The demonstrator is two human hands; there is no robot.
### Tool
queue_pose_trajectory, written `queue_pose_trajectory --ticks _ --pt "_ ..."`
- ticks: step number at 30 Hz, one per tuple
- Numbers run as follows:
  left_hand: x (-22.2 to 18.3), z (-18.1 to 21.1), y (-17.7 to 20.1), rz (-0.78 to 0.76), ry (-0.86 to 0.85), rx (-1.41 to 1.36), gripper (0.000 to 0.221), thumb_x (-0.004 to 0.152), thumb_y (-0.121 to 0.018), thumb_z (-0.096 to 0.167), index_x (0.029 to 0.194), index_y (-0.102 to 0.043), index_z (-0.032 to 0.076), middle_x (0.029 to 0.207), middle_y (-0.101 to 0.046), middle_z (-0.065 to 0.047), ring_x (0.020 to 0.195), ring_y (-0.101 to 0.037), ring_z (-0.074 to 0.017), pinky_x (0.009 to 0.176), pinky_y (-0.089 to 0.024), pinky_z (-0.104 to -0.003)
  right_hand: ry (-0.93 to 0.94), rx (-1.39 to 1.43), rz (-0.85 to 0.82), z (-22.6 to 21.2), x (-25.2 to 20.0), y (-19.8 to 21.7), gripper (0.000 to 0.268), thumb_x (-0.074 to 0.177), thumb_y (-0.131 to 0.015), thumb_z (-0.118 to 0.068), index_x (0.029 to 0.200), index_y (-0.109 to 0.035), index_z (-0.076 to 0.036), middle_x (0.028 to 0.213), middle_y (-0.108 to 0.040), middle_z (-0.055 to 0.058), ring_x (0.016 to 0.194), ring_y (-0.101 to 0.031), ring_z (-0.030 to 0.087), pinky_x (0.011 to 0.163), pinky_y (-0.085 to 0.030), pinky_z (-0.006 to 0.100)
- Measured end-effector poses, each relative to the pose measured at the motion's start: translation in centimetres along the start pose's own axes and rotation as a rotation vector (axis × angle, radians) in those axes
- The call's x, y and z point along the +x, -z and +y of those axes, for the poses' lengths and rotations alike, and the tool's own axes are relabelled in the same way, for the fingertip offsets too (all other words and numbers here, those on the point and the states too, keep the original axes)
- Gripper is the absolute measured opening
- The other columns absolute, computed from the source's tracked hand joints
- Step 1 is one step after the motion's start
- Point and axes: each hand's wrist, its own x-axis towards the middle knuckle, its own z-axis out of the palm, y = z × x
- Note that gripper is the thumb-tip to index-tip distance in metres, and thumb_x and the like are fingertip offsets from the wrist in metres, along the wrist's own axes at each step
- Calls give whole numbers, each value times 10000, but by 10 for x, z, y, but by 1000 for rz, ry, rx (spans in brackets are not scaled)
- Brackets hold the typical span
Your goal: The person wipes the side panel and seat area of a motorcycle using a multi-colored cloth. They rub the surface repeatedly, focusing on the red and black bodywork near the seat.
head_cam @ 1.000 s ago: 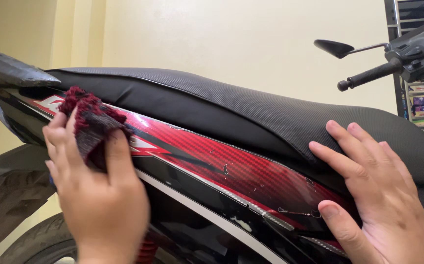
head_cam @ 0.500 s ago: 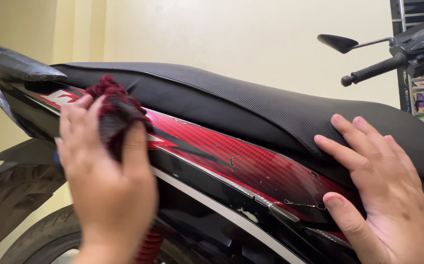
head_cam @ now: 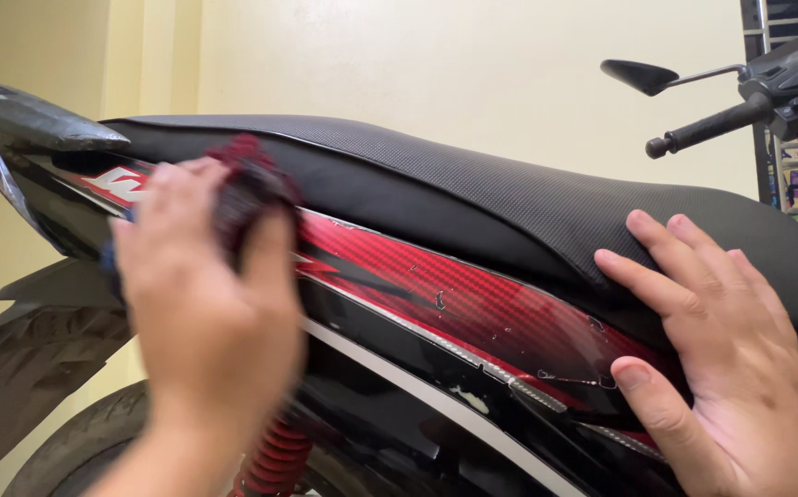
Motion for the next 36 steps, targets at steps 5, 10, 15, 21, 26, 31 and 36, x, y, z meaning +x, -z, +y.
queue_pose_trajectory --ticks 5,10,15,21,26,31,36 --pt "-34 67 13 -57 -165 -108 645 1031 -749 506 1593 -739 191 1656 -763 -97 1685 -646 -402 1470 -256 -645 13 11 -21 2 -1 2 760 1107 -457 -499 1780 -579 -168 1992 -454 156 1879 -335 444 1476 -154 693" --pt "17 -20 29 -203 -342 -112 511 1064 -703 211 1548 -780 66 1612 -802 -203 1535 -712 -479 1328 -439 -619 19 -12 1 5 -1 -1 759 1098 -471 -506 1768 -597 -173 1984 -478 141 1876 -361 441 1482 -180 687" --pt "3 -20 2 -17 -63 8 443 1226 -694 226 1571 -749 -46 1615 -751 -295 1571 -615 -532 1365 -316 -648 15 -10 7 2 -1 -1 750 1092 -480 -486 1762 -603 -174 1978 -489 142 1872 -372 453 1477 -191 696" --pt "-27 51 16 -136 -304 -109 708 976 -795 533 1600 -740 202 1662 -763 -97 1677 -661 -406 1451 -299 -634 18 -4 0 1 0 1 742 1098 -485 -474 1769 -591 -176 1986 -473 142 1876 -357 443 1489 -175 671" --pt "15 -23 18 -169 -390 -126 506 1062 -715 210 1544 -785 74 1590 -817 -162 1569 -723 -467 1361 -451 -616 -7 -7 -1 2 0 0 741 1081 -506 -464 1774 -587 -215 1988 -468 101 1877 -352 380 1497 -160 635" --pt "23 15 -4 -78 -36 68 254 1107 -751 316 1227 -849 115 1209 -811 -139 1129 -693 -451 1093 -428 -605 -7 -17 -4 2 0 1 741 1093 -491 -493 1772 -593 -214 1988 -469 97 1873 -351 373 1489 -168 634" --pt "-3 56 11 -144 -316 -97 548 1045 -740 449 1511 -779 164 1548 -825 -69 1518 -731 -340 1370 -354 -598 12 -24 -9 8 -1 0 753 1086 -500 -493 1780 -580 -212 1992 -464 97 1878 -348 378 1489 -168 637"
